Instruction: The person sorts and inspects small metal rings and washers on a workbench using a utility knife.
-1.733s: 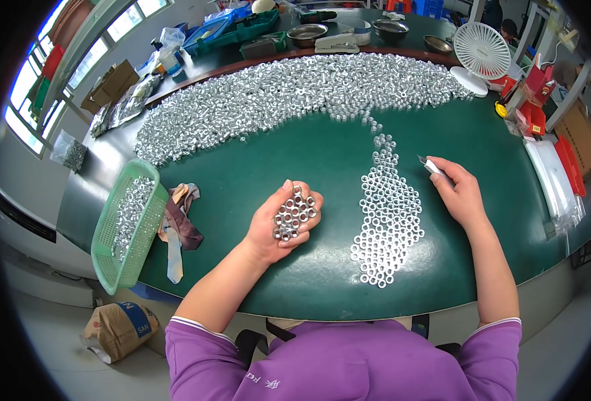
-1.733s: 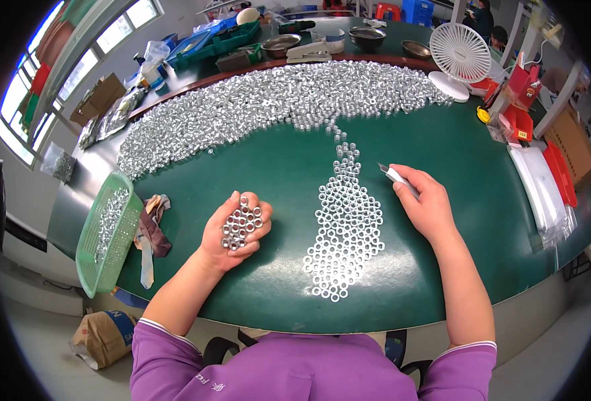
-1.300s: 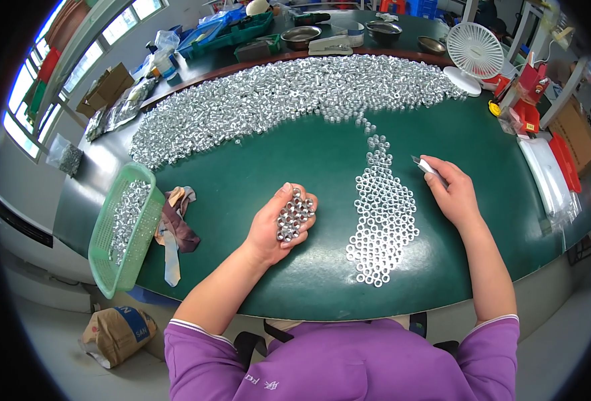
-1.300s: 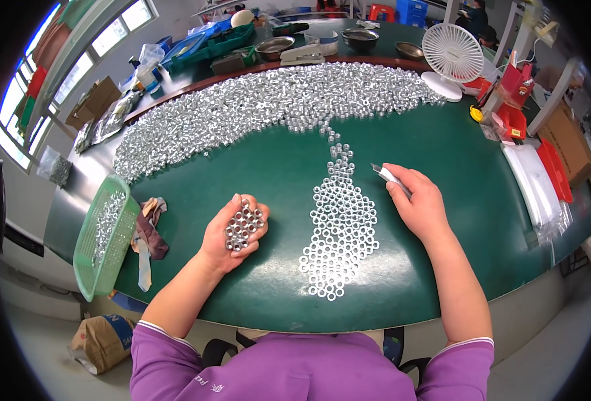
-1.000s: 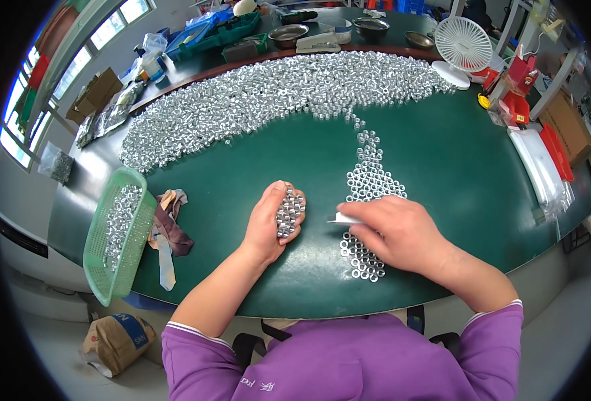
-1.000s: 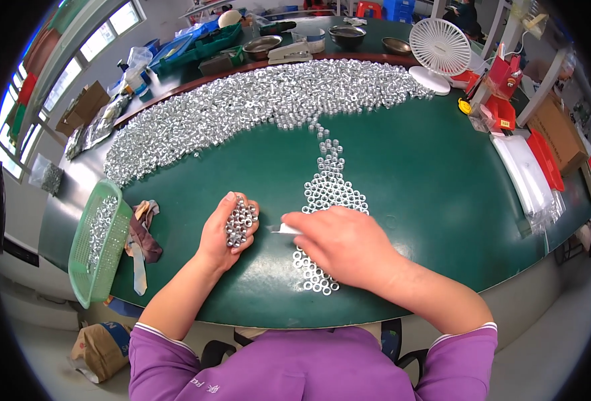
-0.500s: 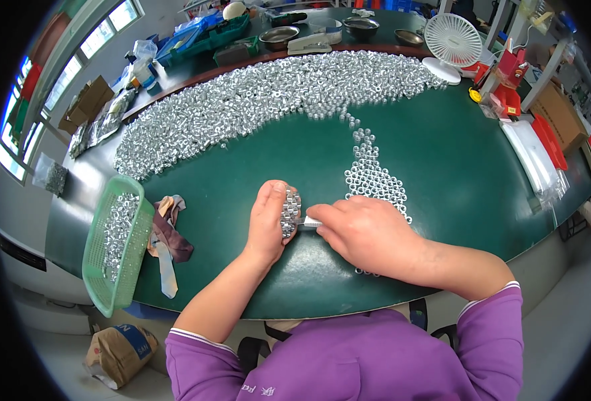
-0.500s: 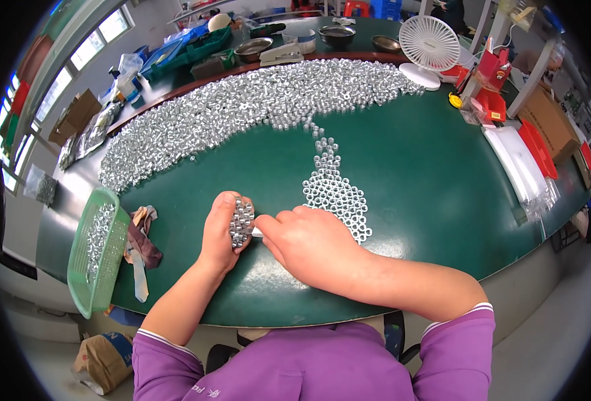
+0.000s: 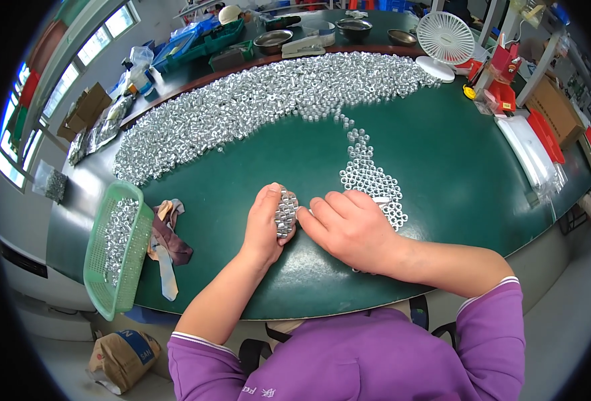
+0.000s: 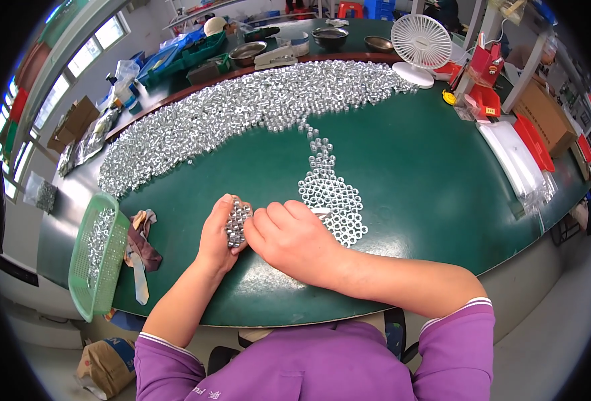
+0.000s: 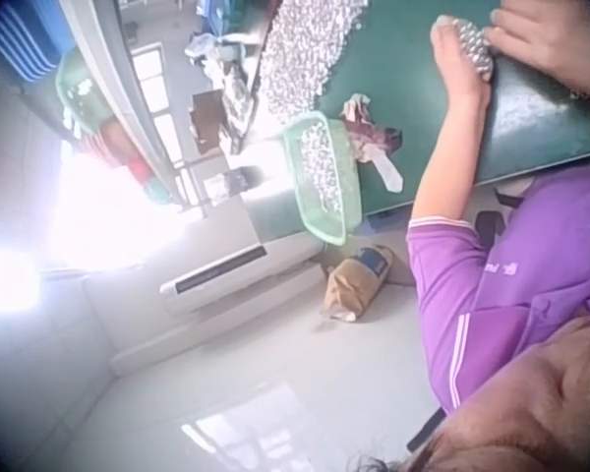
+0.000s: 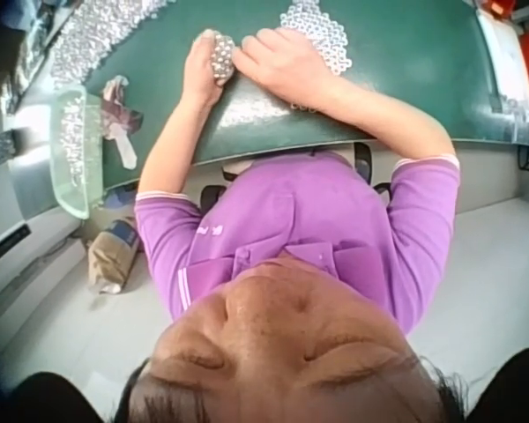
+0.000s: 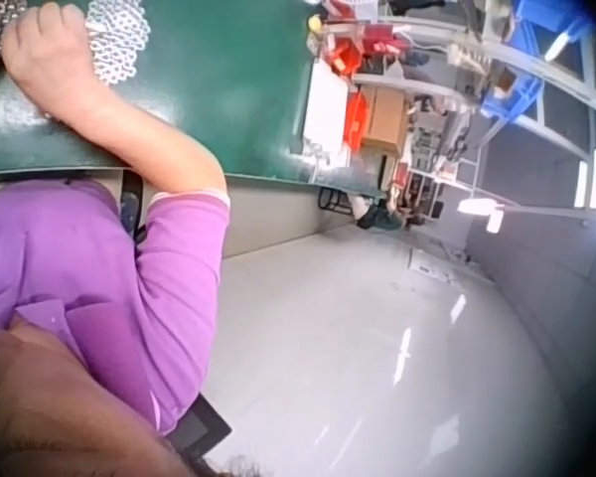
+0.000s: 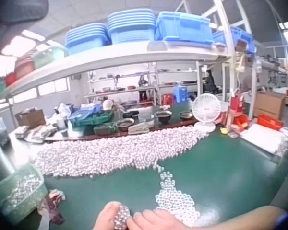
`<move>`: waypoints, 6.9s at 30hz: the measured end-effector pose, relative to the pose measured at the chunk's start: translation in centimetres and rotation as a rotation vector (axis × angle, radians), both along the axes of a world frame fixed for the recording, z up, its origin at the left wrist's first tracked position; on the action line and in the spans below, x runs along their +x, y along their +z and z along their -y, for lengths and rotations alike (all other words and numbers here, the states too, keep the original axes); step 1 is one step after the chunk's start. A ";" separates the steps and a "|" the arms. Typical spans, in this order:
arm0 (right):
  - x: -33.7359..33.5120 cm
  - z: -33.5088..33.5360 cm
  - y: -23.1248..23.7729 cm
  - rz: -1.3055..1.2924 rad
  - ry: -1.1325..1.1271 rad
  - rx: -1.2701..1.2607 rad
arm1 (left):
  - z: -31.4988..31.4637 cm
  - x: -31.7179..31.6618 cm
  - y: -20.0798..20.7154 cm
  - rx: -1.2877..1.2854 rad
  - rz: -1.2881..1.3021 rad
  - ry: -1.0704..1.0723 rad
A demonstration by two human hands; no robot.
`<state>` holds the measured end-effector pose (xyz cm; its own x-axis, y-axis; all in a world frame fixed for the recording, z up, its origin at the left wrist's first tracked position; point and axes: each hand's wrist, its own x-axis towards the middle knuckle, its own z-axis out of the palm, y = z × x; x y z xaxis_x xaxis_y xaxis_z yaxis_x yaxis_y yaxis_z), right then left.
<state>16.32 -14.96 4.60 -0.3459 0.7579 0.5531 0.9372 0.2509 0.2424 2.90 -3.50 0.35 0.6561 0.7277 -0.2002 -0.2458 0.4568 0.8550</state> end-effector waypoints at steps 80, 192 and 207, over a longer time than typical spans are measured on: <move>13.0 2.3 -1.3 -0.933 -0.271 0.116 | -10.3 -21.2 7.2 1.433 -1.245 0.700; 26.3 7.3 -0.9 -0.835 -0.479 0.157 | 8.8 -9.5 0.5 1.682 -0.707 0.402; 27.9 7.2 -3.4 -0.599 -0.624 0.235 | 8.2 -9.0 -0.8 1.350 -0.836 0.400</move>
